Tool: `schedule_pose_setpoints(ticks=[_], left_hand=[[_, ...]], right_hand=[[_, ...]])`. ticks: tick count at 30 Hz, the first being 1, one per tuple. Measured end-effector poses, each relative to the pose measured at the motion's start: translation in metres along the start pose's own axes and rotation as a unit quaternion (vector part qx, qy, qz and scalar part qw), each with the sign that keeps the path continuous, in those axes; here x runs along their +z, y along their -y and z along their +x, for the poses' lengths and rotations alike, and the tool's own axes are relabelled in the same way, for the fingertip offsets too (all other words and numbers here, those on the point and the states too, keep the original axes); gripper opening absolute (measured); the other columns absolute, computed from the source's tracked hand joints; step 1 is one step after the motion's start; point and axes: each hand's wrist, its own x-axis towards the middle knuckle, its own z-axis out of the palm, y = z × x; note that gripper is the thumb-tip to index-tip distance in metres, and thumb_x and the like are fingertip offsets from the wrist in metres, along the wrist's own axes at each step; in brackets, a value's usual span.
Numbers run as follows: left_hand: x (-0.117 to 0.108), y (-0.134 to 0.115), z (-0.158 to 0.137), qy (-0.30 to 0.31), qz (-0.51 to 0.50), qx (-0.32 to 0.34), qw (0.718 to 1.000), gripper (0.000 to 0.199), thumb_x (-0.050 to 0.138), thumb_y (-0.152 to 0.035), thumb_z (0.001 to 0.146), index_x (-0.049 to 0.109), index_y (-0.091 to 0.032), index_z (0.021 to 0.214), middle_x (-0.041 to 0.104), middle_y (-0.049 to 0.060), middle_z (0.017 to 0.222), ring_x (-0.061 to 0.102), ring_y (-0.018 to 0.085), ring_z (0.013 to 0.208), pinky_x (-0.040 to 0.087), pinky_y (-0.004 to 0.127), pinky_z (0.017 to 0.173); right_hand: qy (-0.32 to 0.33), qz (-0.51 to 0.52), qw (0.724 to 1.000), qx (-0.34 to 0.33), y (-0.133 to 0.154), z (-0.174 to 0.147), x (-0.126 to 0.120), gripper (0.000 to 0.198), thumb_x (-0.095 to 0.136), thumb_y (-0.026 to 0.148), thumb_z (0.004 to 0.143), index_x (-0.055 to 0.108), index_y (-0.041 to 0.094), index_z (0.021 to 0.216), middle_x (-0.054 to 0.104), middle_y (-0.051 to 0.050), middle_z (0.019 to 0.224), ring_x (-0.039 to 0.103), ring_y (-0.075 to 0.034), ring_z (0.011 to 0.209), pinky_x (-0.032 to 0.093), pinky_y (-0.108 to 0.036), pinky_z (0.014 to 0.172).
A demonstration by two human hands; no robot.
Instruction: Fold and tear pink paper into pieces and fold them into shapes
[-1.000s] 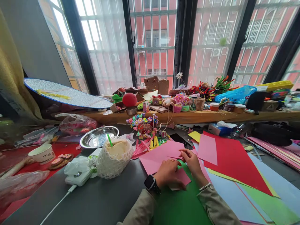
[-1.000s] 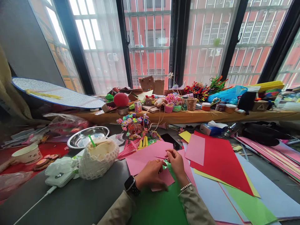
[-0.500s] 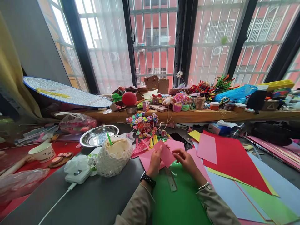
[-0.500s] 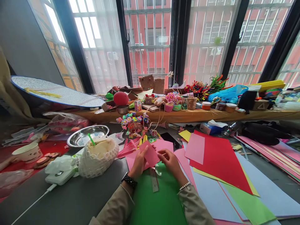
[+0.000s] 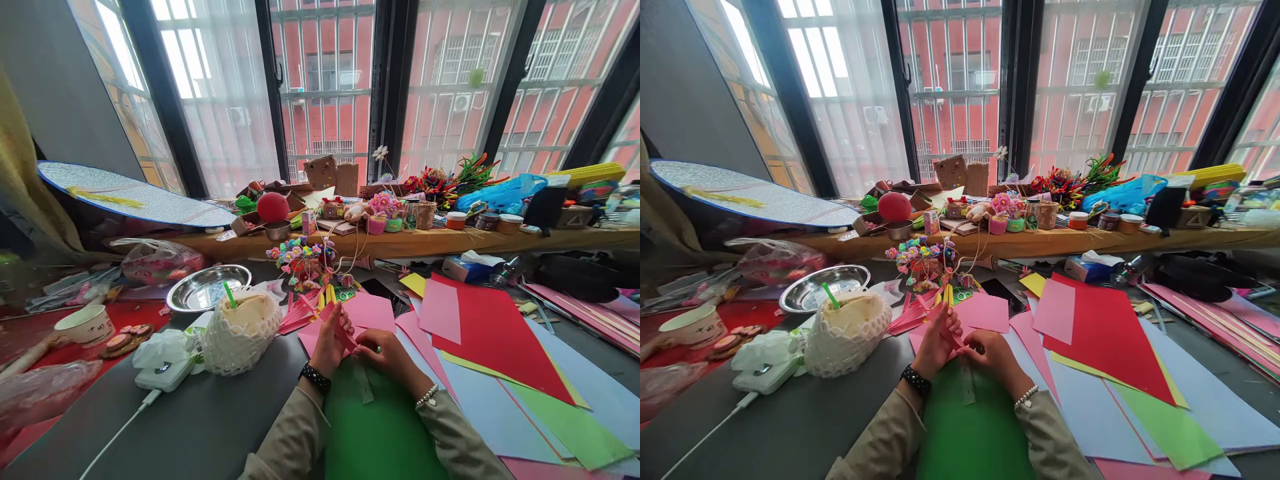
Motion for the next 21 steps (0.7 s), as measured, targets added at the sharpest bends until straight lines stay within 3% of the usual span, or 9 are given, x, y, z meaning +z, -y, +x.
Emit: schedule_pose_setpoints(ticks=[3, 6, 10, 12, 15, 21], left_hand=[[0.003, -0.002, -0.002, 0.022, -0.001, -0.01, 1.0, 0.037, 0.059, -0.041, 0.064, 0.033, -0.016, 0.053, 0.027, -0.008, 0.047, 0.027, 0.003, 0.04, 0.031, 0.018, 0.044], [0.007, -0.002, -0.003, 0.04, 0.001, -0.018, 0.999, 0.038, 0.058, -0.038, 0.065, 0.031, -0.016, 0.05, 0.029, -0.007, 0.048, 0.031, 0.004, 0.042, 0.034, 0.019, 0.047], [0.009, 0.002, -0.004, 0.045, 0.013, -0.031, 0.998, 0.027, 0.057, -0.033, 0.064, 0.042, -0.014, 0.052, 0.042, -0.003, 0.053, 0.043, 0.006, 0.05, 0.039, 0.021, 0.053], [0.008, 0.005, -0.003, 0.029, 0.022, -0.028, 0.999, 0.019, 0.059, -0.03, 0.063, 0.051, -0.014, 0.065, 0.051, 0.0, 0.064, 0.05, 0.009, 0.058, 0.041, 0.022, 0.059], [0.003, 0.009, 0.001, -0.007, 0.039, -0.019, 0.999, 0.025, 0.062, -0.027, 0.063, 0.055, -0.014, 0.083, 0.058, 0.003, 0.077, 0.055, 0.011, 0.069, 0.043, 0.022, 0.065], [-0.006, 0.014, 0.006, -0.071, 0.079, -0.001, 0.994, 0.02, 0.065, -0.024, 0.062, 0.057, -0.01, 0.074, 0.062, 0.006, 0.074, 0.058, 0.011, 0.067, 0.045, 0.022, 0.066]], right_hand=[[0.009, 0.022, 1.0, 0.005, 0.001, 0.001, 0.0, 0.033, 0.041, 0.04, 0.076, 0.063, 0.017, 0.066, 0.059, -0.001, 0.059, 0.05, -0.013, 0.053, 0.035, -0.023, 0.052], [0.007, 0.04, 0.999, 0.02, 0.002, 0.003, 0.002, 0.032, 0.046, 0.041, 0.074, 0.061, 0.016, 0.063, 0.056, 0.0, 0.055, 0.048, -0.012, 0.051, 0.034, -0.021, 0.05], [0.005, 0.065, 0.997, 0.043, -0.001, 0.004, 0.003, 0.028, 0.051, 0.04, 0.07, 0.061, 0.015, 0.064, 0.056, 0.001, 0.055, 0.047, -0.011, 0.05, 0.034, -0.02, 0.047], [-0.008, 0.074, 0.996, 0.055, -0.004, 0.004, 0.003, 0.027, 0.052, 0.04, 0.069, 0.06, 0.015, 0.063, 0.057, 0.001, 0.055, 0.047, -0.011, 0.05, 0.034, -0.02, 0.046], [-0.039, 0.086, 0.993, 0.071, -0.008, 0.005, 0.0, 0.026, 0.051, 0.039, 0.07, 0.058, 0.015, 0.062, 0.056, 0.0, 0.057, 0.046, -0.011, 0.049, 0.036, -0.021, 0.047], [-0.054, 0.098, 0.99, 0.09, -0.01, 0.006, -0.005, 0.028, 0.051, 0.042, 0.069, 0.059, 0.016, 0.065, 0.055, 0.0, 0.057, 0.047, -0.011, 0.05, 0.037, -0.022, 0.049]])
